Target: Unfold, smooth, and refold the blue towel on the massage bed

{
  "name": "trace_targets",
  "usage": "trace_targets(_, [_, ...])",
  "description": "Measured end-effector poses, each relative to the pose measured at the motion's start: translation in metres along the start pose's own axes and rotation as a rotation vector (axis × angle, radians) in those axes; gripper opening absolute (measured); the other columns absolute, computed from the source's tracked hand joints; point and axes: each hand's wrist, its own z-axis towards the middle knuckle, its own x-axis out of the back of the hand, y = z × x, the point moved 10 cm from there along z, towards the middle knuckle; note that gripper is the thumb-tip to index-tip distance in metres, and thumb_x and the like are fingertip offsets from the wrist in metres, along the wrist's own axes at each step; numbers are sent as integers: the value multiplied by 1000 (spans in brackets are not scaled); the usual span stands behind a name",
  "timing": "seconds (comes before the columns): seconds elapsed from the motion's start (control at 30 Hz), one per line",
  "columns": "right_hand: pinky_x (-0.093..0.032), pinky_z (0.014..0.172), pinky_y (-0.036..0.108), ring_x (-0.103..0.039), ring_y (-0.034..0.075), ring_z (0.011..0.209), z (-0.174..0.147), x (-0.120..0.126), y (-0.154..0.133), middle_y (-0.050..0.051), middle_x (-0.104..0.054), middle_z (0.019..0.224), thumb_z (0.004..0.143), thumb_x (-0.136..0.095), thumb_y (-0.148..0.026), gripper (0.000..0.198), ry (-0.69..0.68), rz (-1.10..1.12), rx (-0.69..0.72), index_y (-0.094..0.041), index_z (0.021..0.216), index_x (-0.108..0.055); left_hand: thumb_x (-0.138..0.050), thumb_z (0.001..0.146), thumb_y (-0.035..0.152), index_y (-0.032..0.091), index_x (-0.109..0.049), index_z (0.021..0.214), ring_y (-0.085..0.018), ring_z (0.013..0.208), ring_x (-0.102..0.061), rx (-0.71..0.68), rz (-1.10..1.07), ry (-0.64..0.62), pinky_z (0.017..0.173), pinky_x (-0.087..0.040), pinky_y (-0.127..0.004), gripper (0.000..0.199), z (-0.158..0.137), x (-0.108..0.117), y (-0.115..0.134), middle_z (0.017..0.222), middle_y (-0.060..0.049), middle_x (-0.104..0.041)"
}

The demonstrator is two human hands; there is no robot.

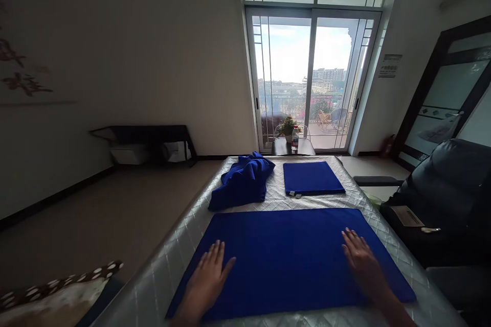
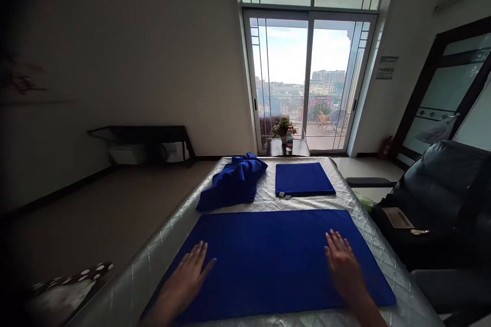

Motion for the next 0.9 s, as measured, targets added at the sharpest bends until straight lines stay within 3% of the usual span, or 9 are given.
trace_targets(0.13, [-26, 127, 43, -32, 22, 153, 31, -8, -108, 9, -40, 162, 103, -23, -40, 61, -90, 110, 183, -15, 153, -48, -24, 104, 62, 14, -50, 151, -29, 149, -41, -163, -100, -219, 119, -39, -48, 72, 51, -21, 96, 159, -16, -46])
trace_targets(0.23, [-24, 127, 41, -29, 21, 154, 54, -30, -161, 11, -36, 164, 103, -22, -36, 61, -166, 142, 233, -12, 156, -41, -21, 106, 56, 15, -48, 152, -28, 149, -41, -271, -173, -172, 119, -39, -50, 67, 86, -14, 164, 158, -16, -48])
trace_targets(0.33, [-21, 127, 41, -23, 22, 156, 75, -55, -186, 11, -30, 166, 102, -27, -32, 61, -227, 139, 262, -11, 158, -34, -22, 108, 51, 14, -43, 154, -27, 150, -39, -324, -247, -72, 121, -37, -50, 63, 110, -7, 209, 159, -17, -47])
trace_targets(0.47, [-17, 128, 42, -19, 22, 157, 94, -78, -181, 10, -26, 168, 101, -28, -31, 63, -245, 124, 229, -11, 160, -29, -21, 108, 50, 13, -44, 154, -28, 150, -39, -303, -267, -108, 121, -36, -52, 64, 122, -31, 226, 158, -17, -48])
trace_targets(0.57, [-16, 128, 42, -22, 20, 156, 101, -83, -153, 10, -31, 167, 102, -23, -35, 62, -241, 104, 188, -12, 159, -34, -20, 107, 54, 15, -44, 155, -29, 150, -39, -266, -223, -134, 121, -36, -53, 66, 122, -50, 209, 159, -16, -47])
trace_targets(0.67, [-17, 127, 39, -25, 20, 156, 106, -76, -100, 9, -34, 166, 102, -23, -39, 63, -208, 52, 128, -13, 159, -35, -21, 107, 53, 16, -44, 155, -29, 151, -38, -227, -163, -124, 122, -34, -50, 66, 121, -56, 165, 160, -15, -45])
trace_targets(0.77, [-17, 126, 33, -25, 18, 155, 108, -62, -25, 8, -34, 166, 102, -22, -41, 64, -173, -14, 23, -13, 159, -35, -20, 107, 54, 12, -44, 154, -31, 150, -37, -120, -124, -123, 122, -34, -50, 68, 120, -54, 92, 160, -16, -46])
trace_targets(0.9, [-17, 127, 39, -25, 22, 155, 106, -51, 70, 13, -34, 166, 99, -22, -38, 68, -158, -61, -134, -7, 159, -33, -22, 106, 54, 3, -38, 155, -34, 152, -34, 68, -102, -148, 123, -30, -53, 73, 113, -58, -13, 162, -21, -38])
